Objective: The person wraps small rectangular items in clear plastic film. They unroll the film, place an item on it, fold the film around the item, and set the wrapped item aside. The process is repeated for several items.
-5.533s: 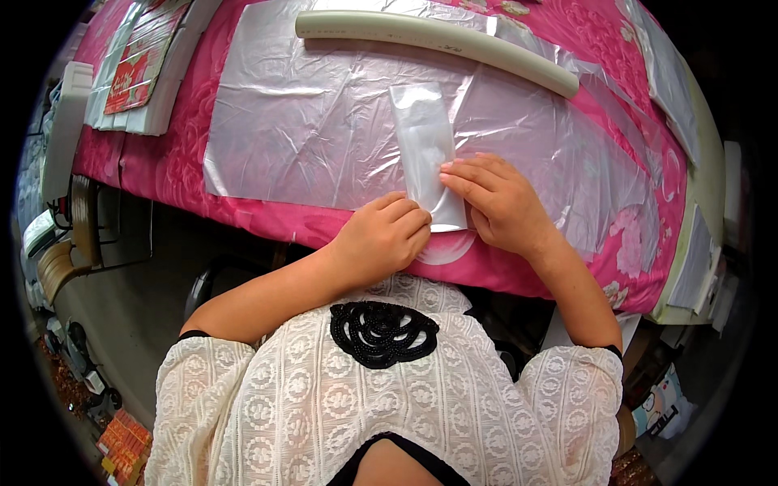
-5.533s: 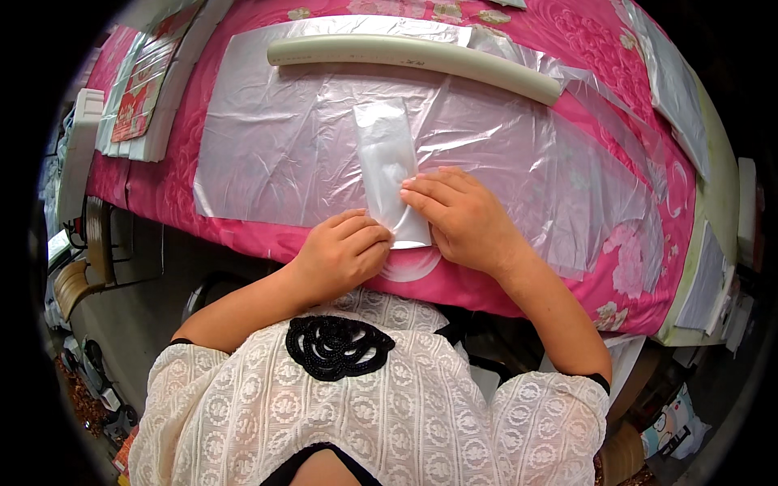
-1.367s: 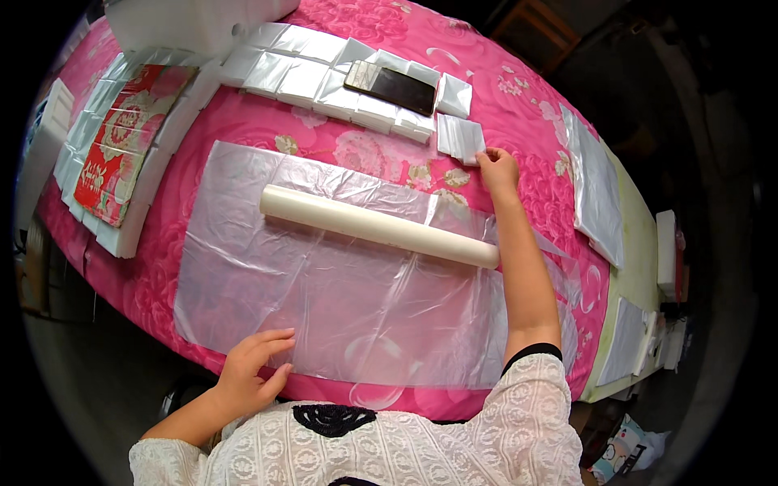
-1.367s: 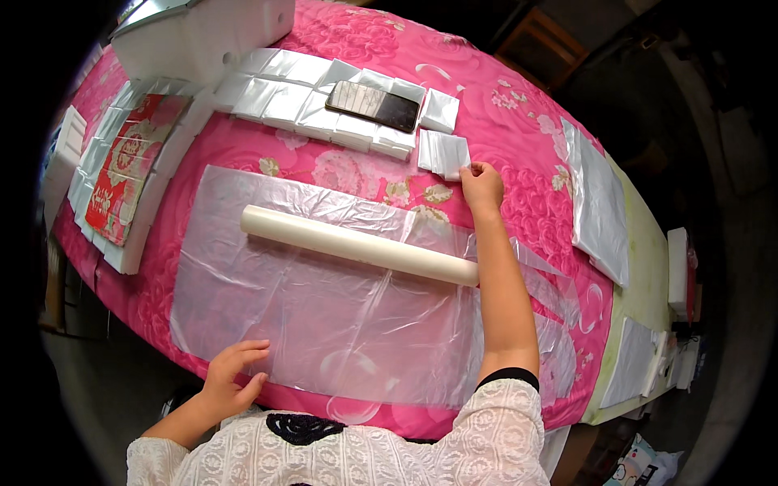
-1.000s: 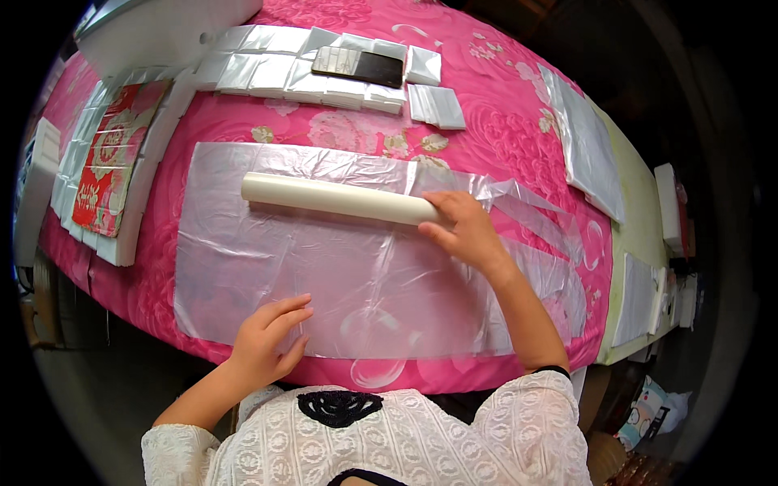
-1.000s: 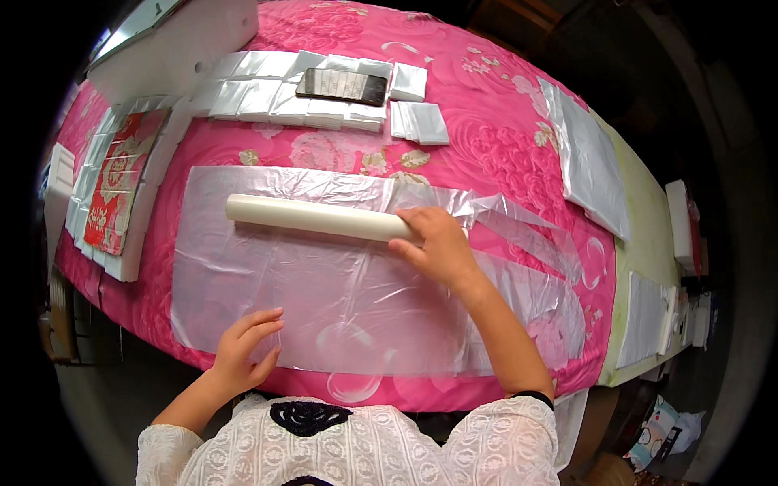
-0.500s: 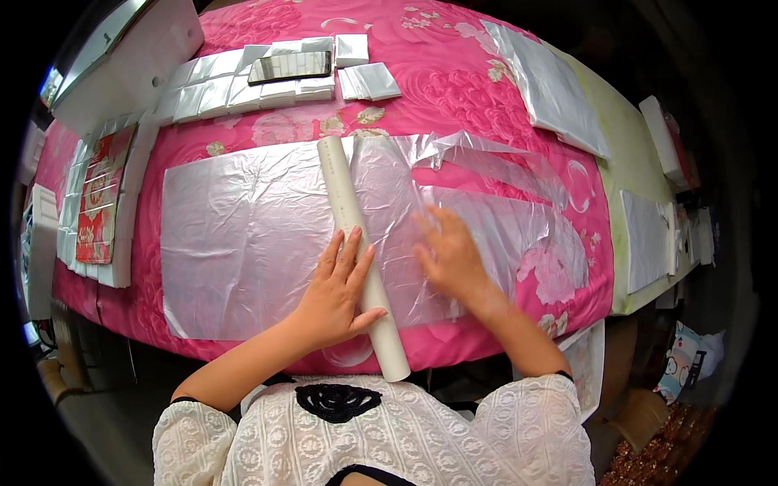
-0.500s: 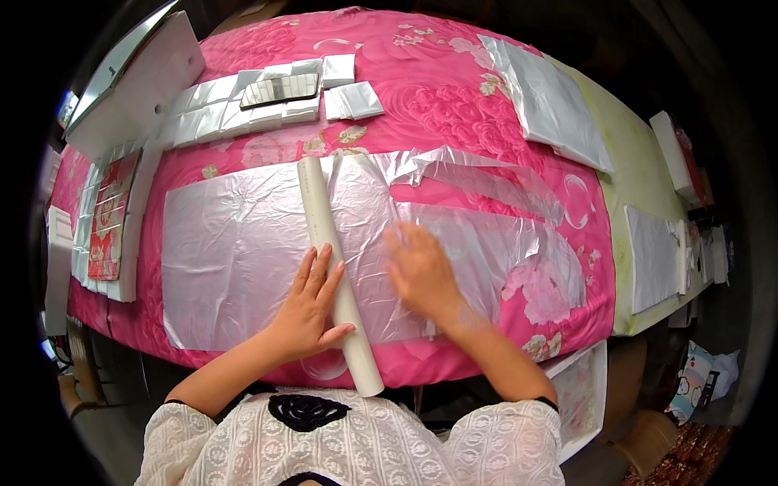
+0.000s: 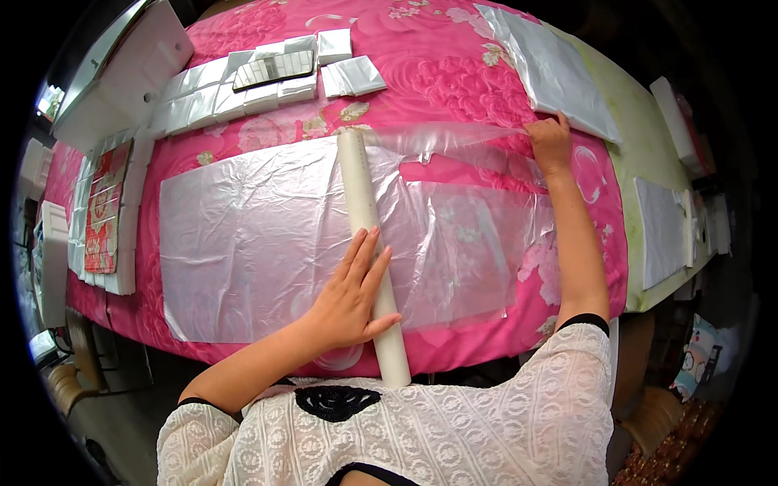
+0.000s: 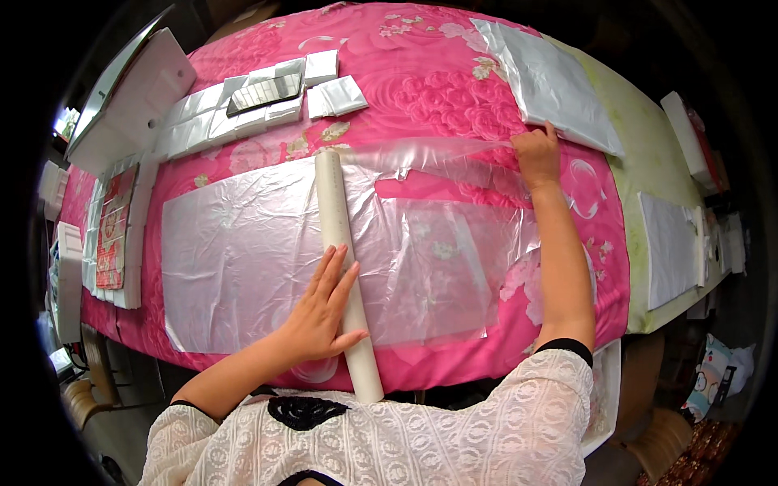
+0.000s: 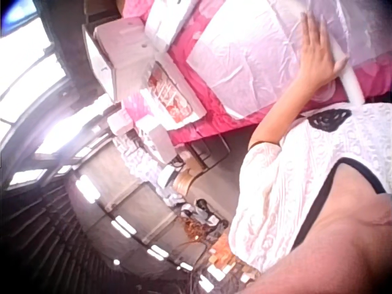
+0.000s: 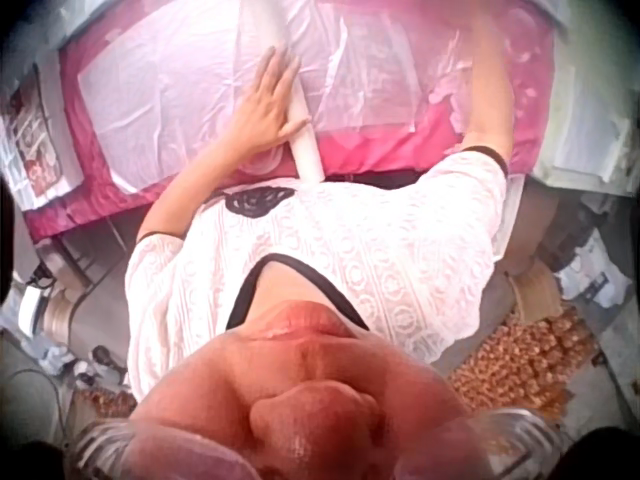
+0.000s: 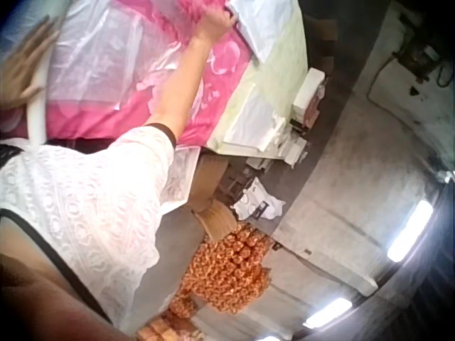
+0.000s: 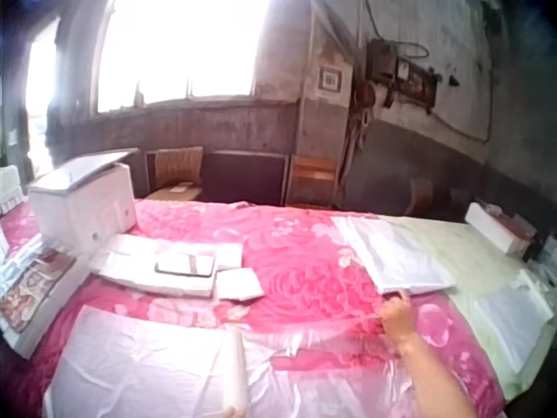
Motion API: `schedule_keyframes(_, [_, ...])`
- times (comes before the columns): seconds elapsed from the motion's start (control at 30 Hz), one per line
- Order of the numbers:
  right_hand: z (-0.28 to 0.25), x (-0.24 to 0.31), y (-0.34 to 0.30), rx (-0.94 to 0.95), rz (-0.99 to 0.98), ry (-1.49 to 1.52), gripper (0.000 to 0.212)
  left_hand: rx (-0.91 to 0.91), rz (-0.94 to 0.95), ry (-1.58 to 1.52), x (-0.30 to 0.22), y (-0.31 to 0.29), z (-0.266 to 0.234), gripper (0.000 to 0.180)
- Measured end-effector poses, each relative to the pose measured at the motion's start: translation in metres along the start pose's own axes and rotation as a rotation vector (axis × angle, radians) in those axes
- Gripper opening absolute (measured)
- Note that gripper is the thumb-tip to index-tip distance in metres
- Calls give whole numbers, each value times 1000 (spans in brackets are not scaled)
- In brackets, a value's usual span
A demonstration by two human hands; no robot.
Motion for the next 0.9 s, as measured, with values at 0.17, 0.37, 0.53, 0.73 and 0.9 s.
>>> schedule_keyframes(0.17, [12, -76, -69, 368, 721, -210, 28, 11, 35, -1, -11, 7, 1, 84])
schedule_keyframes(0.37, [-65, 84, -15, -70, 338, 959, 46, 23, 7, 65, -18, 13, 9, 79])
schedule_keyframes(0.53, [-116, 211, -33, 204, -73, 966, 59, 41, 5, 86, -30, 13, 12, 76])
schedule_keyframes(0.73, [-63, 97, -115, 172, 203, 626, 56, 29, 15, 111, -39, 12, 16, 73])
schedule_keyframes(0.9, [-56, 8, -210, 75, 604, 514, 35, 24, -5, 106, -40, 10, 19, 72])
Point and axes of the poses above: each hand's wrist, its own y-axis towards the middle knuckle, its own z-axis out of the palm, x = y × z, the point moved 7 cm from there along y, towards the middle knuckle, and after that the axes turned 15 degrees about -z, right-handed, at the moved point
